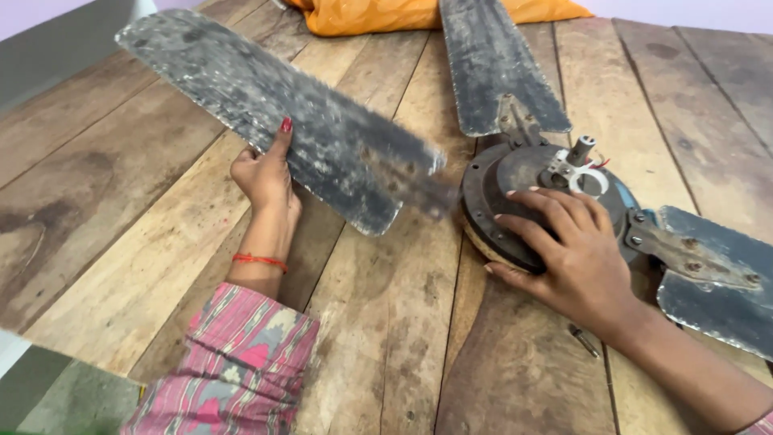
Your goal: The person attaches three fan blades to a ceiling fan motor housing on a wooden table. They align each blade and secure it with screws using a screwdriver.
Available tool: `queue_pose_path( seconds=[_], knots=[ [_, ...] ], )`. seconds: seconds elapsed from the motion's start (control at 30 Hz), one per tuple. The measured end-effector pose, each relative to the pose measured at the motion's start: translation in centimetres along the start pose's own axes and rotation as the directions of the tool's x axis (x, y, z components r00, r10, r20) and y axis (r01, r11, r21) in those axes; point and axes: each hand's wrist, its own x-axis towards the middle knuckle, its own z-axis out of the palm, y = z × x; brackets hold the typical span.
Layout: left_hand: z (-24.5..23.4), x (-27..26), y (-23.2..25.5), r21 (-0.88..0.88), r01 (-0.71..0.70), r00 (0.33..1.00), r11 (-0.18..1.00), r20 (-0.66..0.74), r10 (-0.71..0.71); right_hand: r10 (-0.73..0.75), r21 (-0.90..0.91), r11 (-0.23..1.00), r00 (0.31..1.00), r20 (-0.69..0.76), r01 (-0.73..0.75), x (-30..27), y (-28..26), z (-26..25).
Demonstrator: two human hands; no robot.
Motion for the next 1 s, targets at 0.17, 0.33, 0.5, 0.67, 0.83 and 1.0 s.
queue_pose_path(
  seconds=[0.17,0.33,0.5,0.67,0.83,1.0],
  knots=[
    [0.2,-0.7,2.4,-0.102,0.124,0.978,0.987,-0.157,-0.139,-0.004,-0.026,1.000,1.000,-0.011,0.004,0.2,0.0,0.7],
    [-0.2,-1.5,3.1,-0.266,0.189,0.959,0.945,-0.156,-0.236,-0.004,-0.086,0.996,0.999,-0.052,-0.001,1.6,-0.4,2.0],
    [-0.8,-2.9,3.4,-0.205,0.270,0.948,0.941,-0.117,-0.298,0.056,-0.112,0.992,0.998,-0.022,-0.058,3.4,-1.2,3.2],
    [-0.8,-6.0,3.9,-0.115,0.282,0.952,0.953,-0.086,-0.292,0.118,-0.062,0.991,0.993,-0.013,-0.118,3.6,-0.9,3.1],
    [0.2,-7.9,4.3,-0.086,0.268,0.959,0.960,-0.071,-0.274,0.184,0.237,0.958,0.979,-0.085,-0.160,3.3,-0.6,2.2],
    [1.3,-10.0,4.6,-0.082,0.260,0.964,0.962,-0.028,-0.263,0.061,0.095,0.994,0.995,-0.079,-0.054,3.7,-0.1,1.8]
  ],
)
